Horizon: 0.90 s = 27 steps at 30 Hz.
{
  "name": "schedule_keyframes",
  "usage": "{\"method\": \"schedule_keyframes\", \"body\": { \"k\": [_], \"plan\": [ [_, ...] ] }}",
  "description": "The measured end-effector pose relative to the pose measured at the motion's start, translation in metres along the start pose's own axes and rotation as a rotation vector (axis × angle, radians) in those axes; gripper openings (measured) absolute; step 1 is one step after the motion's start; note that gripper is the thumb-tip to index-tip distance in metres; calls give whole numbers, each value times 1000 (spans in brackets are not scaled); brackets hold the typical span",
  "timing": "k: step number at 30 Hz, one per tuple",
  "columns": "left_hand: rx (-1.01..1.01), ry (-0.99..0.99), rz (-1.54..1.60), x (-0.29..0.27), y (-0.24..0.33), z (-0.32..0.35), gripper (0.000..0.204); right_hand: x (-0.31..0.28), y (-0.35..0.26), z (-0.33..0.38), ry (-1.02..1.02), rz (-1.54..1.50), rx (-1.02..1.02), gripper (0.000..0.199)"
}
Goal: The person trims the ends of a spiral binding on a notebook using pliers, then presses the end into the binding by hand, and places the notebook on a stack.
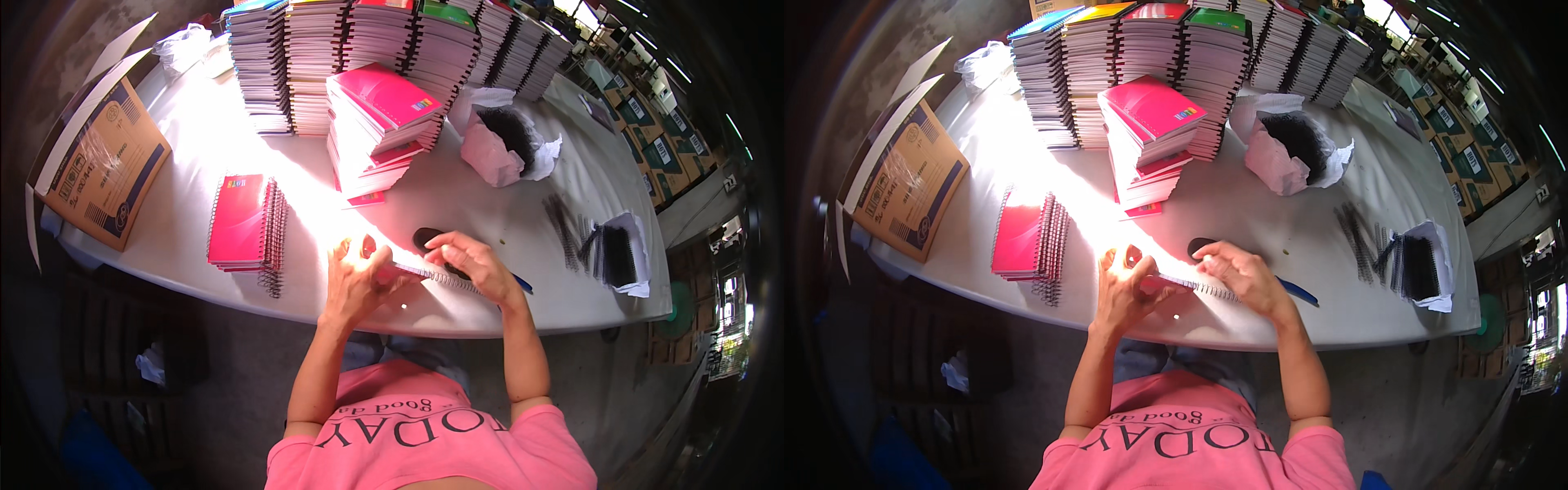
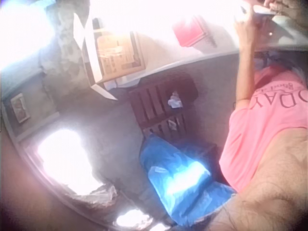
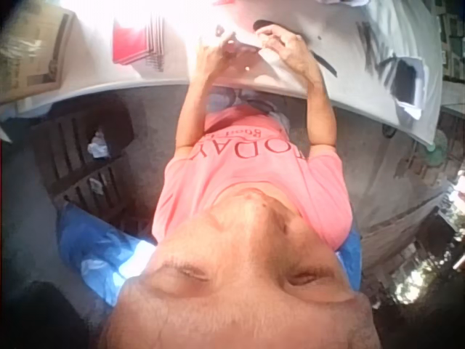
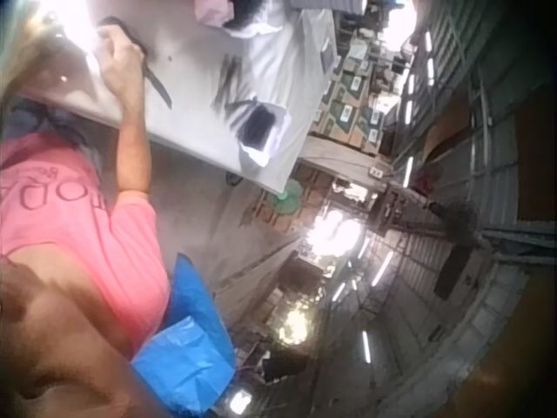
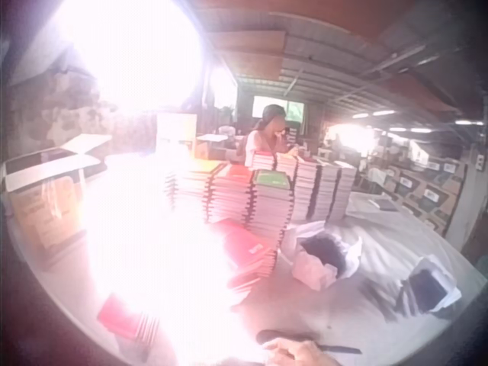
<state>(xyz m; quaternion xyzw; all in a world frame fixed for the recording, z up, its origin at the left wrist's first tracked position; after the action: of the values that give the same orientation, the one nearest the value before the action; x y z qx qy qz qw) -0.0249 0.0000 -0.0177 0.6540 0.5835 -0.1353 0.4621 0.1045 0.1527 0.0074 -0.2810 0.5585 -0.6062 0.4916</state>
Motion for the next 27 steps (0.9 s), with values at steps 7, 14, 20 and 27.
{"method": "schedule_keyframes", "body": {
  "k": [7,14,20,27],
  "plan": [
    [-35,181,18,-9,6,-2,58,-13,15,-1,434,940,-322,33],
    [-120,154,100,-4,-1,3,60,-15,-10,-1,-221,-604,-577,29],
    [-50,127,168,-6,-1,1,61,4,13,-13,-284,-252,-439,26],
    [-126,156,264,7,-12,8,59,11,-32,-1,-262,-142,-665,23]
  ]
}}
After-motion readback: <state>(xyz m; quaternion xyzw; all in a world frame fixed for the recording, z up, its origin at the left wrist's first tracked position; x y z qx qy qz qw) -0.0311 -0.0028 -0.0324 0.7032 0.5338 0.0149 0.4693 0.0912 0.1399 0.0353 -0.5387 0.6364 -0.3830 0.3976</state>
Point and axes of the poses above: each hand's wrist, its own z-axis away from the middle knuckle, its own x-axis out of the palm, y = z × x, the point moved 4 cm from there along -z, towards the middle knuckle, and after that the axes turned 5 degrees about x, right-handed, at the moved point
